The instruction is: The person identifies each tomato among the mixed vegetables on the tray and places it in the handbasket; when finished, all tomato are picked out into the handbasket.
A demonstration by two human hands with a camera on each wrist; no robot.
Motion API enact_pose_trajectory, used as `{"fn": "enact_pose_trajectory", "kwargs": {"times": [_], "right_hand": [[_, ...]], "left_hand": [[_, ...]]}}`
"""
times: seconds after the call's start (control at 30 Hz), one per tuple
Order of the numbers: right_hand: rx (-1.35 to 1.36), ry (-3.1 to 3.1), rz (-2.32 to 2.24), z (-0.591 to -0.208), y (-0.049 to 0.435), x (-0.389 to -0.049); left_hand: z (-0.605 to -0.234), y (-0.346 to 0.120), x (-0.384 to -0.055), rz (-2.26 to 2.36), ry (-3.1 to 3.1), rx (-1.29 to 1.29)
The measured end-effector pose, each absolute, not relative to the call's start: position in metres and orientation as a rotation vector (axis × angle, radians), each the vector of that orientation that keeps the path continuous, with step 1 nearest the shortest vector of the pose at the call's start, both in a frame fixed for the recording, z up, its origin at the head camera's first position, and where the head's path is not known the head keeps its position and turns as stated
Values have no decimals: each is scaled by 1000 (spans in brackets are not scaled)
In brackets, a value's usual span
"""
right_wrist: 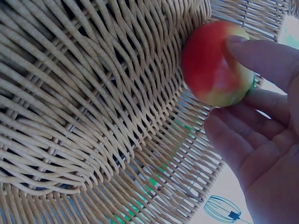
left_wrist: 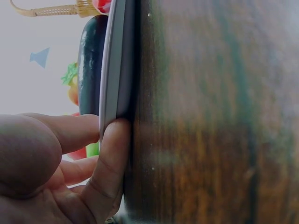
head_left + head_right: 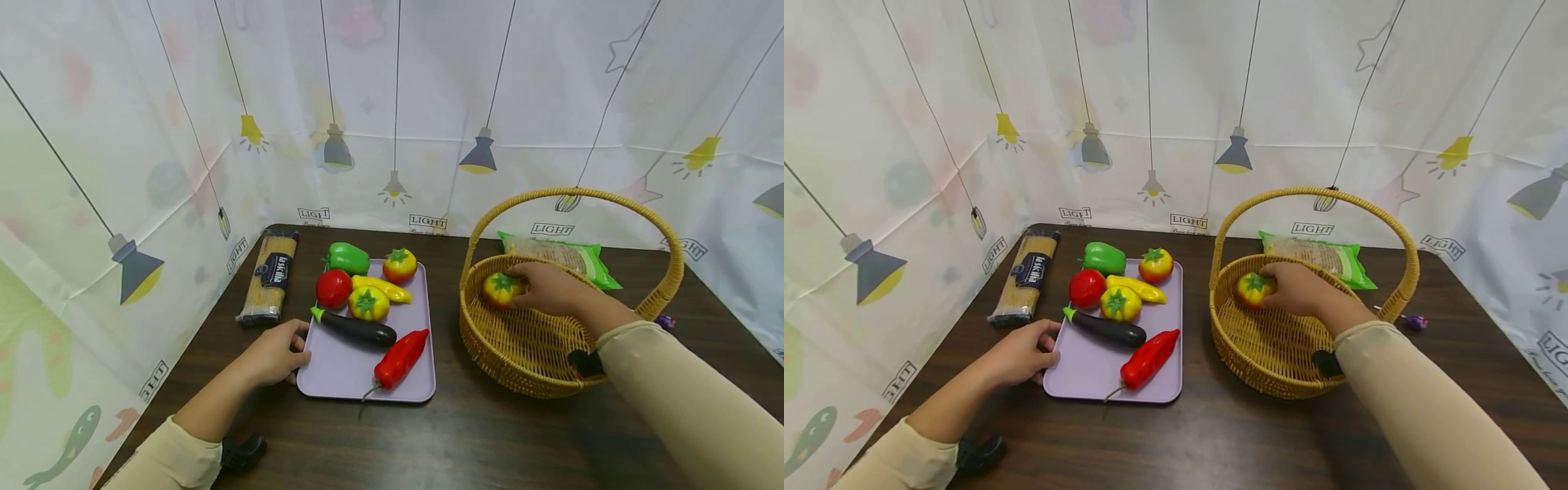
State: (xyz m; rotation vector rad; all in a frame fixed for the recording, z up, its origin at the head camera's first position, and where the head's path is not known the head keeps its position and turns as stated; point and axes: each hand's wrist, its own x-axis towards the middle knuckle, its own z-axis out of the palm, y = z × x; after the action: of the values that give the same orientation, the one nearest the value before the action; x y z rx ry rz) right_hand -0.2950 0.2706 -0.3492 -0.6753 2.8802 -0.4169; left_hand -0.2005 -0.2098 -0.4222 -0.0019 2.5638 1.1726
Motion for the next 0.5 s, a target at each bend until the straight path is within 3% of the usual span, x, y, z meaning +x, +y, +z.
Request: {"fn": "enact_pose_trajectory", "kwargs": {"times": [0.5], "right_hand": [[-694,2917,-464,-319,270,-272]], "left_hand": [[-422,-209,-199,1178,2579,23]]}}
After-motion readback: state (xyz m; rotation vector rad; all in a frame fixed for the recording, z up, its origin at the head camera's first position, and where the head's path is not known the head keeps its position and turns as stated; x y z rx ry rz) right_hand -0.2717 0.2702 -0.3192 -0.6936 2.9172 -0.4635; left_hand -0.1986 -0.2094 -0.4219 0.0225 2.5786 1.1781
